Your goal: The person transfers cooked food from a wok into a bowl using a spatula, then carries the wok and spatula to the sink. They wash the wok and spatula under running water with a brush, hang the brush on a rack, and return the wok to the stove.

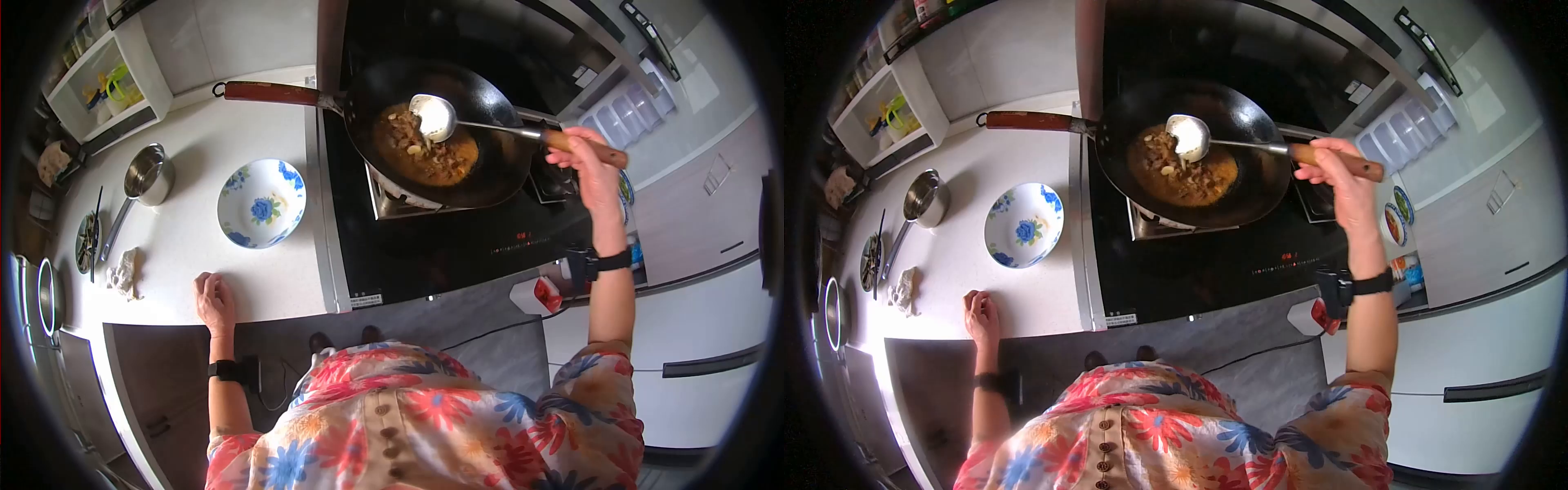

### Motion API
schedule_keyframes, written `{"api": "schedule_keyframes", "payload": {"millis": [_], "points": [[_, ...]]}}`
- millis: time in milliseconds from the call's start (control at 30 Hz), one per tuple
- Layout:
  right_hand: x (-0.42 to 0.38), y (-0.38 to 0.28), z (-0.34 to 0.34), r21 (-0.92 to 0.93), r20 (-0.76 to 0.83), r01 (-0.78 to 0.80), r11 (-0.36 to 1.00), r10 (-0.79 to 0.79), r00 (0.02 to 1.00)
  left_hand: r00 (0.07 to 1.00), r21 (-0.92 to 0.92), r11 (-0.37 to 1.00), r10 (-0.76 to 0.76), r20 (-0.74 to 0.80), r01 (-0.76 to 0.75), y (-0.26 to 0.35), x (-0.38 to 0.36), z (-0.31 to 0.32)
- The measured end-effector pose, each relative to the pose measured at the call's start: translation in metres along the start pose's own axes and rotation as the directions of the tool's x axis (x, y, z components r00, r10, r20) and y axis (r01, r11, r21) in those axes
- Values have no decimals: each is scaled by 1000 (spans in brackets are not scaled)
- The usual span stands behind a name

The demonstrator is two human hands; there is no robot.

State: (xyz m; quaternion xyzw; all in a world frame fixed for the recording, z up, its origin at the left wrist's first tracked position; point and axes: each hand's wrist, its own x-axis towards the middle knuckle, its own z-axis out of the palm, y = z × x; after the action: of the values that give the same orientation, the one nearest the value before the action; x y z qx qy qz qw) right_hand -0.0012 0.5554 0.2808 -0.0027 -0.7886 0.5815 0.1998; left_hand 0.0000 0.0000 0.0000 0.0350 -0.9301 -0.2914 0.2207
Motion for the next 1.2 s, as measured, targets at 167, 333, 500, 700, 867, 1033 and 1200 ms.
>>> {"api": "schedule_keyframes", "payload": {"millis": [167, 333, 500, 700, 867, 1033, 1200], "points": [[-22, -35, 1, -30, -1, 122, 992, -122, 993, 999, 28, 1000, 14, -42, -13, 1, 4, -10], [-22, -32, -1, -172, -31, 56, 984, -62, 998, 999, 25, 1000, 4, -32, -3, -3, -1, -6], [7, -66, -53, -332, -148, -122, 935, 76, 986, 1000, 20, 1000, 9, -20, -9, -1, -1, -7], [16, -15, -26, 52, -228, -383, 922, 384, 894, 999, 52, 998, 34, -15, -33, -3, -1, -7], [15, -17, -13, 1, -129, -85, 996, 84, 988, 1000, 32, 999, 19, -24, -18, 0, 0, -9], [29, -1, -10, -157, -124, -12, 987, -7, 992, 1000, 23, 1000, 3, -30, -3, -5, -1, -6], [20, -5, 7, -65, 32, -21, 998, 23, 999, 1000, 11, 1000, 6, -29, -6, -2, 0, -8]]}}
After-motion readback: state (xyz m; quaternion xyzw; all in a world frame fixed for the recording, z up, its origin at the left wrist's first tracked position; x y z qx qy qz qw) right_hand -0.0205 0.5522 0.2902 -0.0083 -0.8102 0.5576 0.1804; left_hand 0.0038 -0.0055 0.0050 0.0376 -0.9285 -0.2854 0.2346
